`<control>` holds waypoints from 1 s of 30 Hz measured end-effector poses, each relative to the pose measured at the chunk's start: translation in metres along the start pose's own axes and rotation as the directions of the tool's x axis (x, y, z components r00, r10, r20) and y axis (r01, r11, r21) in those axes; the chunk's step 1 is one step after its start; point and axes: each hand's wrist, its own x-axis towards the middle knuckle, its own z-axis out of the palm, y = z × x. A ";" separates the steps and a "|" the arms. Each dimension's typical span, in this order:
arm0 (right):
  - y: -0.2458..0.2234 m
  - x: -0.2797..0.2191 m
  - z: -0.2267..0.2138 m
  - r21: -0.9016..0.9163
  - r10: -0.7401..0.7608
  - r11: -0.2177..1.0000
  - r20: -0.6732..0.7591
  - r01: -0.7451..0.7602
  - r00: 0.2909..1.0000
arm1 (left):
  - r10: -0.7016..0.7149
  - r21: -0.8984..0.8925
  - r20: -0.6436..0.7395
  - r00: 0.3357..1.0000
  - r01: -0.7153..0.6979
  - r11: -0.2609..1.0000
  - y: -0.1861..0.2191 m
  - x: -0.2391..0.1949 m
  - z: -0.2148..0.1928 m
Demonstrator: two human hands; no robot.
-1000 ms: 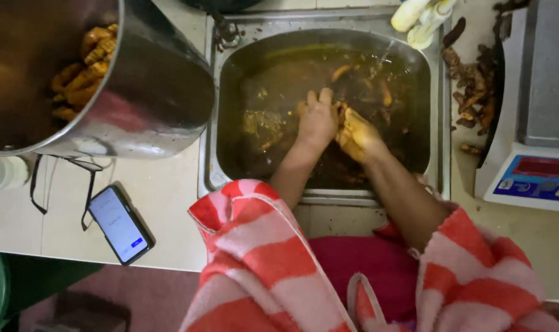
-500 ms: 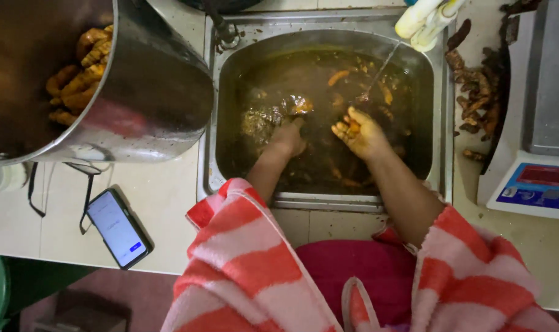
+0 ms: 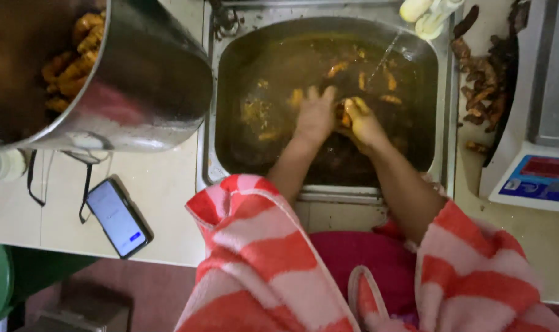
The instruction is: Washing turmeric roots in a sink filled with water to remove soil
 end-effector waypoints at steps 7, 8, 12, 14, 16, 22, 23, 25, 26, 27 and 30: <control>-0.021 -0.032 0.003 -0.984 -0.063 0.073 0.158 0.162 0.985 | -0.104 0.408 0.208 0.973 0.010 0.913 -0.059 -0.034 -0.010; -0.028 -0.051 0.013 -0.987 0.059 -0.032 0.156 0.158 0.986 | -0.159 0.464 0.312 0.937 -0.004 0.886 -0.057 -0.042 -0.001; -0.003 -0.028 -0.022 -0.960 0.194 -0.141 0.214 0.244 0.957 | 0.128 0.534 0.233 0.964 -0.236 0.812 -0.061 -0.055 0.021; -0.042 -0.063 -0.016 -0.962 0.297 0.129 0.270 0.242 0.916 | -0.194 0.433 0.419 0.887 -0.007 0.901 -0.056 -0.042 0.030; -0.058 -0.094 0.000 -0.969 0.303 0.108 0.245 0.223 0.921 | -0.126 0.412 0.505 0.854 -0.110 0.904 -0.069 -0.035 0.036; -0.055 -0.124 0.018 -0.897 0.055 -0.219 0.381 0.383 0.923 | -0.127 0.233 0.448 0.885 0.021 0.972 -0.072 -0.058 -0.022; -0.049 -0.117 0.016 -0.800 -0.012 -0.229 0.571 0.554 0.821 | -0.159 0.260 0.337 0.928 0.070 0.963 -0.074 -0.062 -0.034; -0.068 -0.129 0.011 -0.806 0.095 0.023 0.591 0.592 0.801 | -0.160 0.231 0.351 0.922 0.081 0.970 -0.118 -0.037 0.013; -0.075 -0.137 0.009 -0.778 0.199 0.280 0.620 0.563 0.759 | -0.164 0.201 0.376 0.912 0.093 0.975 -0.141 -0.028 0.038; -0.068 -0.132 0.000 -0.776 0.205 0.279 0.624 0.566 0.754 | -0.169 0.198 0.373 0.912 0.100 0.975 -0.115 -0.043 0.012; -0.055 -0.117 -0.015 -0.920 0.488 0.075 0.371 0.386 0.790 | -0.061 0.129 0.464 0.884 0.001 0.992 -0.066 -0.074 -0.048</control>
